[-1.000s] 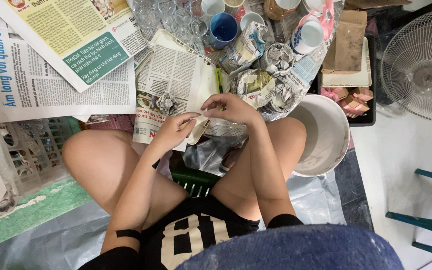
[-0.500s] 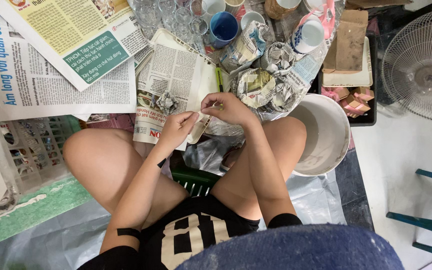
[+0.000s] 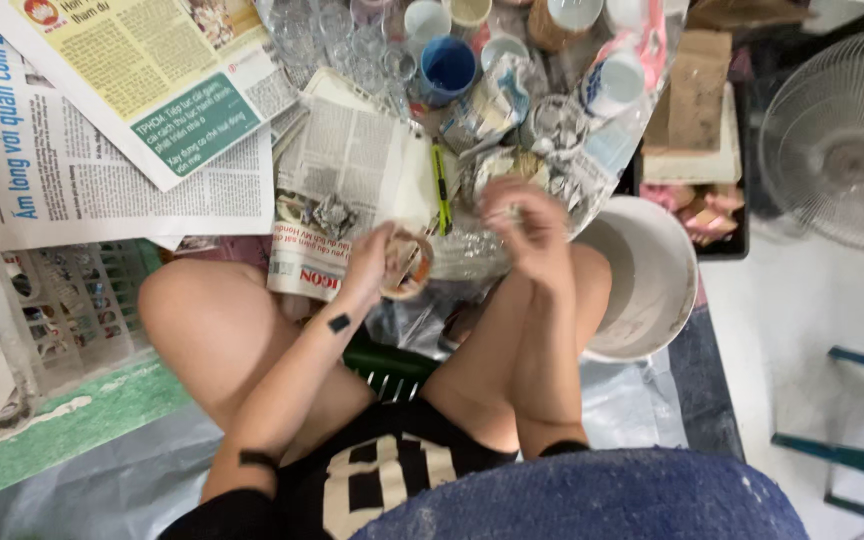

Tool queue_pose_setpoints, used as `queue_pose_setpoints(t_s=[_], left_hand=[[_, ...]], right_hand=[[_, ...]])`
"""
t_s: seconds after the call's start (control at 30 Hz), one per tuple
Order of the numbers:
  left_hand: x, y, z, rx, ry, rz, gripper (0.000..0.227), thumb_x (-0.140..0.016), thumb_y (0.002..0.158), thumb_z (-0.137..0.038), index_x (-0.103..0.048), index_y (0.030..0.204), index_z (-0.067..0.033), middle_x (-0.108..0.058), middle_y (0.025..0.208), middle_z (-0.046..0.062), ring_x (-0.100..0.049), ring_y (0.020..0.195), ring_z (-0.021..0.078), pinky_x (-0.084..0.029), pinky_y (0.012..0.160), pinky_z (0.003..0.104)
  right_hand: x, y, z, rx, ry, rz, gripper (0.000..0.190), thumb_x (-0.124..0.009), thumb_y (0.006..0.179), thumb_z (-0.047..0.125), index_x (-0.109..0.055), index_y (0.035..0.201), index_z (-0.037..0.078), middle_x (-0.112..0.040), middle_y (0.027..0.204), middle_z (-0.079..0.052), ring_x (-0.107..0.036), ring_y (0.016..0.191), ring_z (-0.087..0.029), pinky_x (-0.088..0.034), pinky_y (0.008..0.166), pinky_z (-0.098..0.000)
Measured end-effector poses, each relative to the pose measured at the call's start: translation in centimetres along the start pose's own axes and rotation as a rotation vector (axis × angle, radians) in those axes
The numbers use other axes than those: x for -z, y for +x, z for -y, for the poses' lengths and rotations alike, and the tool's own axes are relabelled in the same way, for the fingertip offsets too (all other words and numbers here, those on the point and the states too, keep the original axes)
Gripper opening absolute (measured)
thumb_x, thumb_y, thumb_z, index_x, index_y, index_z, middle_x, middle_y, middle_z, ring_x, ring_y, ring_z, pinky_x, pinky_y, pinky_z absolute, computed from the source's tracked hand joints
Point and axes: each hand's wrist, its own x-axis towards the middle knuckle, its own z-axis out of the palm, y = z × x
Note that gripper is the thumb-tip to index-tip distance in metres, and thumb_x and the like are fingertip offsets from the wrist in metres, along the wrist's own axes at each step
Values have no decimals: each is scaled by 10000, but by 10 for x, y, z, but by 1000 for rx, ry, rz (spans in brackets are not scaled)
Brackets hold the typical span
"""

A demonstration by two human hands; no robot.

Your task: The person wraps small ceramic cups and bowls with newspaper and secures them with tape. They handle each item individually, folding the paper around the object and applying tape to hold it in place.

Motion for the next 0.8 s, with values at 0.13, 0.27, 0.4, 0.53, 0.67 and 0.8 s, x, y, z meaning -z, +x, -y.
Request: queue_pose_setpoints(t_s=[0.13, 0.27, 0.4, 0.53, 0.67, 0.8], left_hand=[[-35, -36, -17, -143, 495, 91, 400, -436, 1066, -366, -699, 1020, -69, -624, 637, 34, -467, 443, 142, -352, 439, 307], [-43, -13, -23, -804, 1132, -122, 290, -507, 1031, -328, -650, 1162, -112, -660, 710, 42, -621, 637, 211, -435, 855, 508], [-36, 23, -6, -720, 1517, -213, 561, -604, 952, -361, -546, 1399, -28, -632, 1039, 206, -627, 885, 358, -361, 976, 536], [-26, 39, 6, -718, 1664, -216, 730, -649, 860, -377, -468, 1463, -8, -517, 1208, 240, -534, 1121, 398, -316, 1013, 594], [-18, 36, 5, -665, 1386, -119, 668, -633, 923, -345, -495, 1499, -34, -470, 1297, 226, -486, 1193, 403, -309, 1017, 587], [-9, 37, -6, -520, 823, -73, 424, -398, 1134, -325, -616, 1414, -94, -482, 1390, 125, -588, 1148, 233, -461, 1062, 404]], right_hand=[[24, 4, -18, -99, -352, -318, 177, -780, 955, 76, -624, 1036, 69, -629, 1065, -35, -626, 1008, -154, -519, 822, -304], [6, 11, -46, -273, -273, -504, 317, -856, 870, 117, -577, 1016, 86, -638, 938, -23, -649, 802, -122, -481, 635, -271], [-21, 1, -45, 127, -782, -419, 440, -971, 791, 159, -586, 987, 76, -604, 946, -70, -573, 815, -169, -471, 648, -317], [-34, 9, -44, 315, -778, -391, 536, -968, 726, 259, -536, 986, 77, -606, 995, -83, -620, 902, -232, -508, 672, -337], [-40, 2, -50, 268, -721, -359, 548, -975, 725, 282, -541, 993, 80, -627, 1043, -97, -645, 906, -244, -537, 678, -325], [-43, 6, -53, 335, -734, -296, 607, -960, 695, 332, -521, 1033, 86, -636, 1118, -95, -663, 977, -280, -562, 761, -353]])
